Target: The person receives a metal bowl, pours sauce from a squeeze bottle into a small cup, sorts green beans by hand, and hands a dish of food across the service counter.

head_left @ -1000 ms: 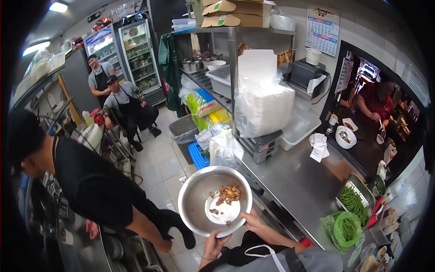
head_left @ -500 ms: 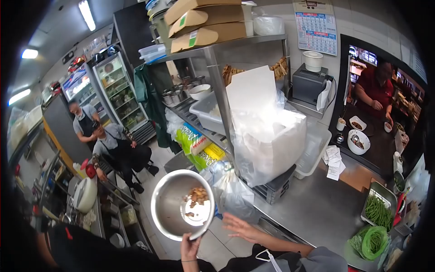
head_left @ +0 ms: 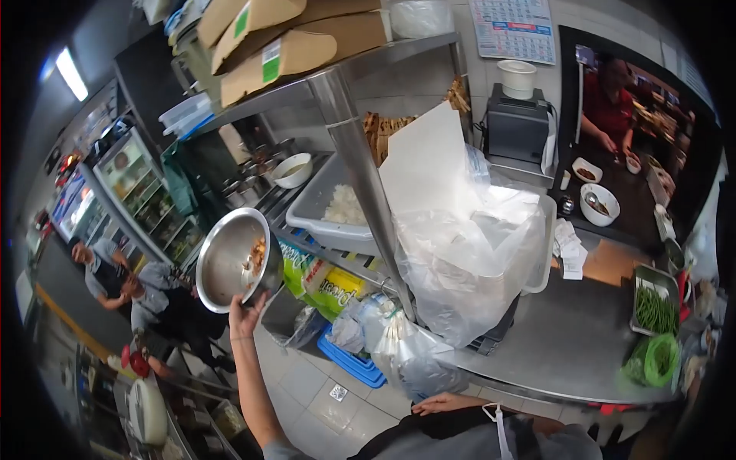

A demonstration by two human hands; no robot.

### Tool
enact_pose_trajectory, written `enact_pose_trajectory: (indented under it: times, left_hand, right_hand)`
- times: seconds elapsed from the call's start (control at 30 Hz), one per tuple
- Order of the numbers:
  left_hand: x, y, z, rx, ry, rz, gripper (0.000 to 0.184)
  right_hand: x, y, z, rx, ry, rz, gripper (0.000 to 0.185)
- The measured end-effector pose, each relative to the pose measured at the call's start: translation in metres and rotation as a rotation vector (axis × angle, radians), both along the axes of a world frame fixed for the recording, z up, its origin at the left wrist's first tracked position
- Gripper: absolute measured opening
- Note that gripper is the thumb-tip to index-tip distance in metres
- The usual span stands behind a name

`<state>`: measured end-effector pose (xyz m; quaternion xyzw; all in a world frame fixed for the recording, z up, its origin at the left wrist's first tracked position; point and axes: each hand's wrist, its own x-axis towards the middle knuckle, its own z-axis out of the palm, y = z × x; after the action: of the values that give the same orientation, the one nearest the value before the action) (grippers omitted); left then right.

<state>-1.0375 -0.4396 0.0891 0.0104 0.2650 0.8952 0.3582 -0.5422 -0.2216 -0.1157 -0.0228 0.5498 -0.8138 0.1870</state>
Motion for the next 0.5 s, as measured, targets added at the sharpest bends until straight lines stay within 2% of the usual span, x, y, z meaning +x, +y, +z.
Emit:
enact_pose_trajectory:
  times: [0.17, 0.23, 0.27, 0.3, 0.33, 0.37, 0.4, 0.43, 0.5]
  left_hand:
    - [-0.111, 0.078, 0.024, -0.088, 0.038, -0.126, 0.042]
    - [-0.146, 0.111, 0.023, -0.09, 0.022, -0.178, 0.041]
    - [-0.156, 0.123, 0.027, -0.094, 0.015, -0.197, 0.041]
    - [-0.177, 0.137, 0.02, -0.097, -0.086, -0.193, 0.042]
    - [-0.195, 0.15, 0.014, -0.139, -0.025, -0.163, 0.042]
    - [-0.197, 0.159, 0.022, -0.188, -0.064, -0.29, 0.036]
    - [-0.241, 0.171, 0.004, -0.269, 0.138, -0.351, 0.03]
    - [-0.278, 0.185, -0.014, -0.073, 0.328, -0.508, 0.031]
    - [-0.262, 0.208, 0.002, -0.322, 0.328, -0.371, 0.03]
  right_hand:
    - [-0.041, -0.006, 0.028, 0.13, -0.073, -0.14, 0.043]
    - [-0.048, -0.012, 0.017, 0.125, -0.2, -0.17, 0.046]
    - [-0.055, -0.016, -0.004, 0.092, -0.206, -0.276, 0.046]
    - [-0.064, -0.018, -0.031, 0.14, -0.018, -0.312, 0.045]
    - [-0.066, -0.025, -0.057, 0.208, 0.161, -0.362, 0.045]
    - [-0.071, -0.028, -0.064, 0.22, 0.186, -0.395, 0.044]
    - [-0.076, -0.03, -0.061, 0.231, 0.158, -0.417, 0.042]
    - [-0.08, -0.028, -0.059, 0.244, 0.141, -0.441, 0.041]
    - [-0.084, -0.025, -0.057, 0.267, 0.127, -0.509, 0.038]
